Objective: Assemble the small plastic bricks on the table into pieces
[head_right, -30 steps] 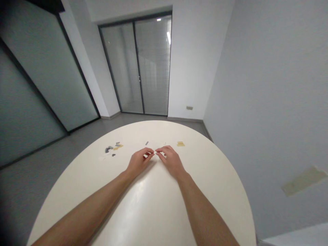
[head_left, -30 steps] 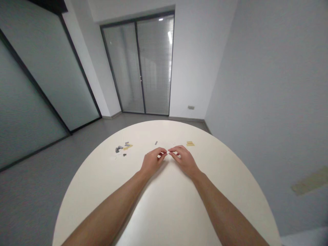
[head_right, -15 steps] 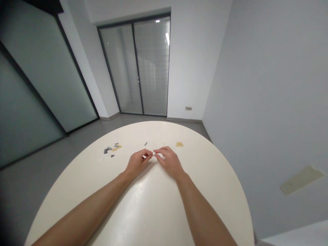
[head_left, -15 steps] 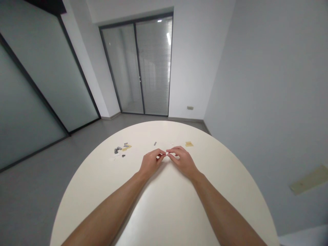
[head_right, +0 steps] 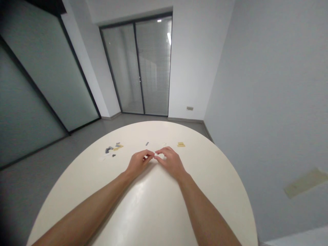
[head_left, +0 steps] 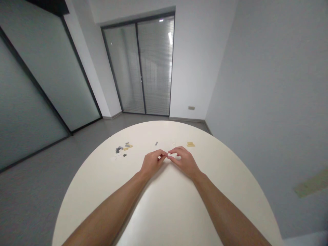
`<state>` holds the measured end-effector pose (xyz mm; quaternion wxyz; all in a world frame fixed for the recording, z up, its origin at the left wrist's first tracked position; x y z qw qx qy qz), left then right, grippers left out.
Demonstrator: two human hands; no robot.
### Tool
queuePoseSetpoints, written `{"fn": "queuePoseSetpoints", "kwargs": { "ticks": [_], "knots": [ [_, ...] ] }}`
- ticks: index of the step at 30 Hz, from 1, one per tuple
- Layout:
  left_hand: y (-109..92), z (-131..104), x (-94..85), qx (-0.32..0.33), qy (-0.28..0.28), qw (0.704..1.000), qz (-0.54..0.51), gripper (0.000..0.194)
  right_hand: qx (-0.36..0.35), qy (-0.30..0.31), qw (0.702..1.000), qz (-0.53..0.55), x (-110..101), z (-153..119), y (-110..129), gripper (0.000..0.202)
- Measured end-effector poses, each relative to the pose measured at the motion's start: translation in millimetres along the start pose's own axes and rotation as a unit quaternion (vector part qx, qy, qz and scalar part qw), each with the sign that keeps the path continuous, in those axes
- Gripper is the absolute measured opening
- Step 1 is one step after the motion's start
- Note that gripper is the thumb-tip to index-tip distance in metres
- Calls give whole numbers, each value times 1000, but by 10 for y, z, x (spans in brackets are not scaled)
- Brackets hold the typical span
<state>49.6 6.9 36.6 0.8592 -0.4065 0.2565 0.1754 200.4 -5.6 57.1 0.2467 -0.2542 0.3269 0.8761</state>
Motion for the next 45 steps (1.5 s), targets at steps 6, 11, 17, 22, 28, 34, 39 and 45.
{"fn": "queuePoseSetpoints", "kwargs": {
  "ticks": [6,11,17,22,28,34,39,45],
  "knots": [
    [-20,-4,-1,2,8,1000,-1,12,-3,-2,1000,2,6,-8,-20,13],
    [-38,-8,0,5,12,1000,0,13,-4,-2,1000,3,14,-9,-25,12],
    [-48,-7,4,-3,13,1000,-5,16,-6,-2,1000,1,13,-9,-10,15],
    [-37,-6,-11,-22,-3,1000,7,15,-19,4,1000,-3,23,5,30,23],
    [-46,0,-34,-30,-12,999,-28,13,-35,3,999,-11,20,17,57,24],
    [-59,7,-29,-26,-6,999,-39,16,11,13,1000,21,44,-6,-21,24],
    [-65,9,-32,-16,-7,1000,-23,15,20,6,1000,21,49,-18,-44,18],
    [-17,8,-30,-34,-6,999,2,14,10,14,1000,-4,39,-15,8,16]
  ]
}}
Point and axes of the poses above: each hand's wrist, its own z-axis towards the middle knuckle, its own x-axis out of the palm, y = z × x, the point moved 8 cm from there along z, towards the middle knuckle, and after that the axes turned 4 degrees about -z, right-handed, at the moved point
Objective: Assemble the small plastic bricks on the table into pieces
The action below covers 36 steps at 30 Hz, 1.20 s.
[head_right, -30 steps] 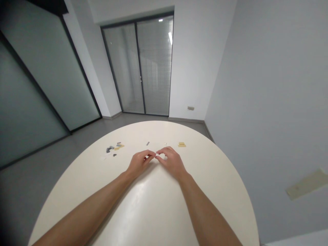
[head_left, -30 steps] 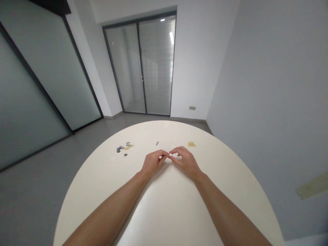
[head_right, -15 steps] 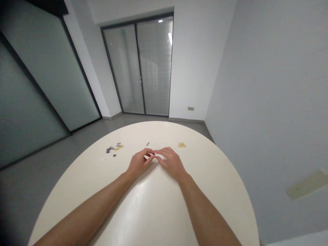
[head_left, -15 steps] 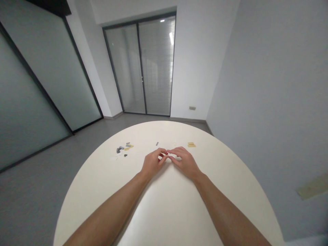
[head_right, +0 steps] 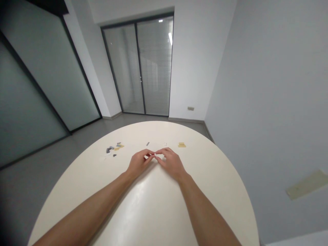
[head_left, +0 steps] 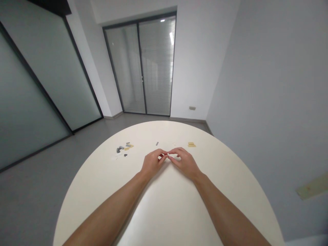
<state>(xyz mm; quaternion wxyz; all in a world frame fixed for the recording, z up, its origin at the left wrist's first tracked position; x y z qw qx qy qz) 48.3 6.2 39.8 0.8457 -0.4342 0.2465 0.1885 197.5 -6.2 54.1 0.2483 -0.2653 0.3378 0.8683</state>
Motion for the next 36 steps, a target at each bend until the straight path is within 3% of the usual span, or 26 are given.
{"fn": "queuePoseSetpoints", "kwargs": {
  "ticks": [12,28,36],
  "knots": [
    [47,-4,34,-22,20,999,35,16,33,32,998,-39,70,-27,-110,16],
    [86,-12,84,-24,21,993,115,12,166,8,972,-166,11,-88,-620,12],
    [74,-12,96,-23,22,993,115,11,166,38,958,-231,59,72,-578,17]
  ]
}}
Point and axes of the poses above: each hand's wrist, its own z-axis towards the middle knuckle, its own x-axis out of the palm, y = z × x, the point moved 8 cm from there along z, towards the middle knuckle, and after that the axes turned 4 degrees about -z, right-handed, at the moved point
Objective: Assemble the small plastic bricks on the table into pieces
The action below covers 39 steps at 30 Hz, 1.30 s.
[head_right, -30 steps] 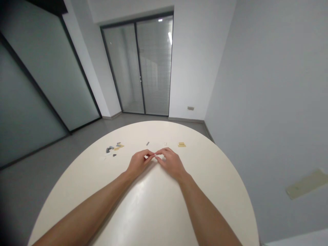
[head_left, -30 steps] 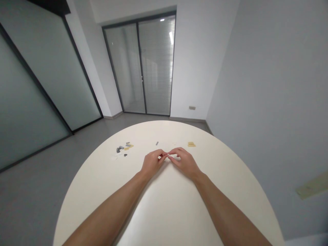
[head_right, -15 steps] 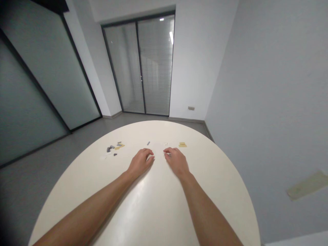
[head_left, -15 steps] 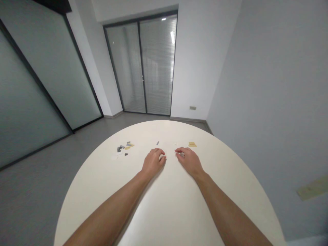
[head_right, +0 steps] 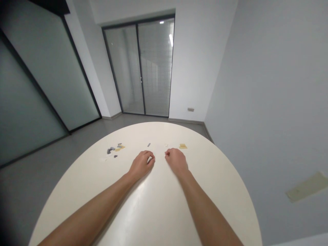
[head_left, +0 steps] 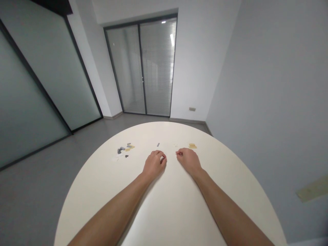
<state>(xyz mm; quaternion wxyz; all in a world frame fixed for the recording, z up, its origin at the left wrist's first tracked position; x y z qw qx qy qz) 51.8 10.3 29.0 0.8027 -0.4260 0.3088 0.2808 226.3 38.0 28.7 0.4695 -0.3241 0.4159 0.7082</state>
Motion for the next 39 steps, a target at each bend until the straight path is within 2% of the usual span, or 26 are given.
{"fn": "queuePoseSetpoints", "kwargs": {
  "ticks": [3,6,10,16,22,30,39],
  "knots": [
    [5,8,4,-4,-2,1000,3,11,9,32,999,-31,1,100,73,18],
    [10,12,13,-5,1,1000,6,11,0,55,997,-48,36,186,180,28],
    [11,4,15,-8,8,1000,9,12,-20,72,994,-75,138,240,272,23],
    [3,2,7,-16,15,1000,14,13,-83,19,991,-103,144,257,310,22],
    [18,7,15,-15,12,1000,16,12,-79,-50,993,-70,108,239,232,21],
    [18,4,20,-19,14,1000,17,13,-56,-59,996,-43,182,255,137,22],
    [10,20,9,-21,14,999,21,13,-55,-67,995,-57,118,208,177,25]
  ]
}}
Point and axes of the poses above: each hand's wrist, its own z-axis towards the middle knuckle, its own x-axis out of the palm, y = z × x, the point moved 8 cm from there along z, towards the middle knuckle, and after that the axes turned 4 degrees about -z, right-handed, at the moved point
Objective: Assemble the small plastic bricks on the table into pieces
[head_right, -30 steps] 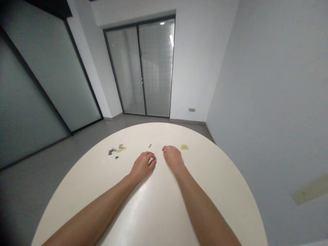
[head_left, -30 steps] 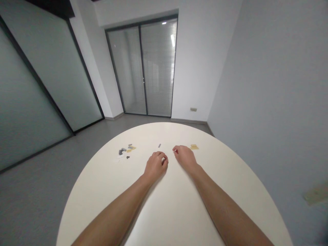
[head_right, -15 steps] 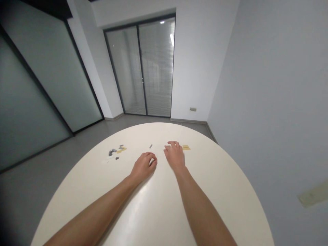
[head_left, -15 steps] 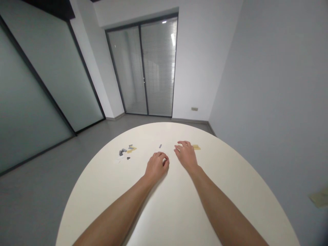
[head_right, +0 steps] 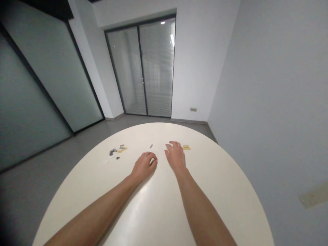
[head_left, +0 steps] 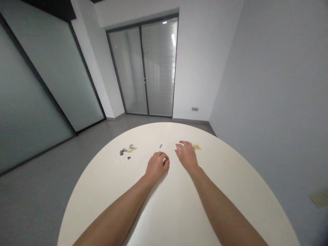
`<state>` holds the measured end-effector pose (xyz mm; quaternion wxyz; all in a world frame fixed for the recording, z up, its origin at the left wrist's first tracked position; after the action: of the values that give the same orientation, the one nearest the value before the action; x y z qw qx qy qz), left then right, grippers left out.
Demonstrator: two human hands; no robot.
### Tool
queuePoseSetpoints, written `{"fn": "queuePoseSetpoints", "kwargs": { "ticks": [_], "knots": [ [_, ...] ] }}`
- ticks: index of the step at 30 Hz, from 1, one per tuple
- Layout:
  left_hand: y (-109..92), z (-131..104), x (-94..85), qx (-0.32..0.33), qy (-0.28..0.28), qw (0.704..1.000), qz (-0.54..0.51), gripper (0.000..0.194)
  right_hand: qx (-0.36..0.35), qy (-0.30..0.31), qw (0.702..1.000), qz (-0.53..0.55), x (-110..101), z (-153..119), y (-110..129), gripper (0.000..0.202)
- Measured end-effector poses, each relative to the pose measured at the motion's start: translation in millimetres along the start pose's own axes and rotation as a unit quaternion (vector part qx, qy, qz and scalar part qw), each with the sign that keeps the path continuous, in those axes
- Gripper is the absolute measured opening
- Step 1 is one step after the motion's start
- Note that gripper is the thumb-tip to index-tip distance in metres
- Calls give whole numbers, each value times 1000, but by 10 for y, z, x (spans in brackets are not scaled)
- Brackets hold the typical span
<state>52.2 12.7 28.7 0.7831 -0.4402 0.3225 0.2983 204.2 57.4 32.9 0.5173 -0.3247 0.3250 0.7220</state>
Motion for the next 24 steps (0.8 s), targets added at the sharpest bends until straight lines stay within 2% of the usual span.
{"fn": "queuePoseSetpoints", "kwargs": {
  "ticks": [7,10,12,18,24],
  "knots": [
    [62,-10,-50,-32,-12,999,11,16,6,103,994,-37,33,-93,17,19],
    [161,2,-135,-47,-37,996,61,23,3,133,990,-36,-6,-138,-4,19],
    [286,12,-221,-82,-59,989,112,29,-11,143,989,-23,-48,-181,3,19],
    [694,4,-461,-188,-95,947,243,52,-42,98,993,47,-161,-319,-26,22],
    [975,-18,-541,-248,-90,922,283,61,-64,92,988,106,-134,-358,-93,21]
  ]
}}
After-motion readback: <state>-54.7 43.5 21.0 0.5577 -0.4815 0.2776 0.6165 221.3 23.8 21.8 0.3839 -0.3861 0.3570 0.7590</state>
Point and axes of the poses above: each hand's wrist, its own z-axis towards the middle knuckle, its own x-axis out of the palm, y = z × x, the point moved 8 cm from there along z, towards the middle knuckle, and after that the axes turned 4 degrees about -z, right-handed, at the moved point
